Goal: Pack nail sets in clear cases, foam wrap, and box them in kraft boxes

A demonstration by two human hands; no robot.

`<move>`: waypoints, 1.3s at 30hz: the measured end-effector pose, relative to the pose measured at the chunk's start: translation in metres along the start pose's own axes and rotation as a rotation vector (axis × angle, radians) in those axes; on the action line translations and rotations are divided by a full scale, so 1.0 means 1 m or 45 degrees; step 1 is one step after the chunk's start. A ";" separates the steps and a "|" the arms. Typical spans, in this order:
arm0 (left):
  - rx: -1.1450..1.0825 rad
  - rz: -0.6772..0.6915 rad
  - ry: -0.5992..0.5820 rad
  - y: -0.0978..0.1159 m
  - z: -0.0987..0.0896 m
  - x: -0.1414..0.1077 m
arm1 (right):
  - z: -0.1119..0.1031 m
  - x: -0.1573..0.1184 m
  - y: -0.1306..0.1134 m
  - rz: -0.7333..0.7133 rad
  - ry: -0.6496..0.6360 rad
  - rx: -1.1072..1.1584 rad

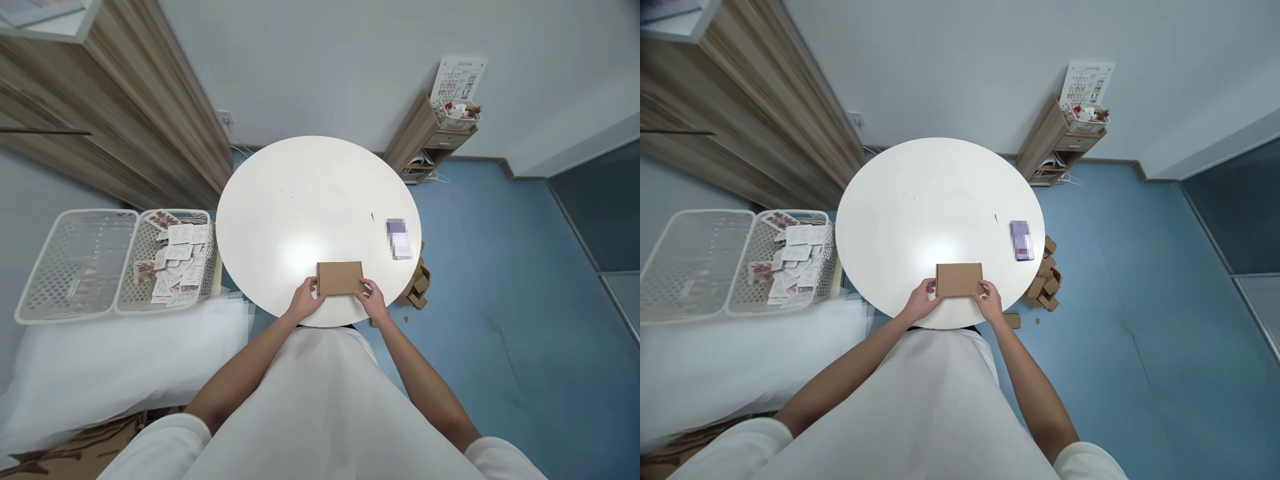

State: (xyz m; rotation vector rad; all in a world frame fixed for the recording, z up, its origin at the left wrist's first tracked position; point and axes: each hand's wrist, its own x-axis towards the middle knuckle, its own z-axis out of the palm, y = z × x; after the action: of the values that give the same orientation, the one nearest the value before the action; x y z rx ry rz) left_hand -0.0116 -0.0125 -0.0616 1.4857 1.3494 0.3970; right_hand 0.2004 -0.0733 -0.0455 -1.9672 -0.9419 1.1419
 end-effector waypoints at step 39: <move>0.216 0.198 -0.747 0.223 0.372 0.107 | -0.337 0.021 0.182 0.288 0.664 0.144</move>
State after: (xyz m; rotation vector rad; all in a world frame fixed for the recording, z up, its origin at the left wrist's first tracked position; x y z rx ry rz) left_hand 0.4339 -0.0508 -0.0668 1.6824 0.8169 -0.0665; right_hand 0.5565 -0.2129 -0.0696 -2.1600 -0.3822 0.7138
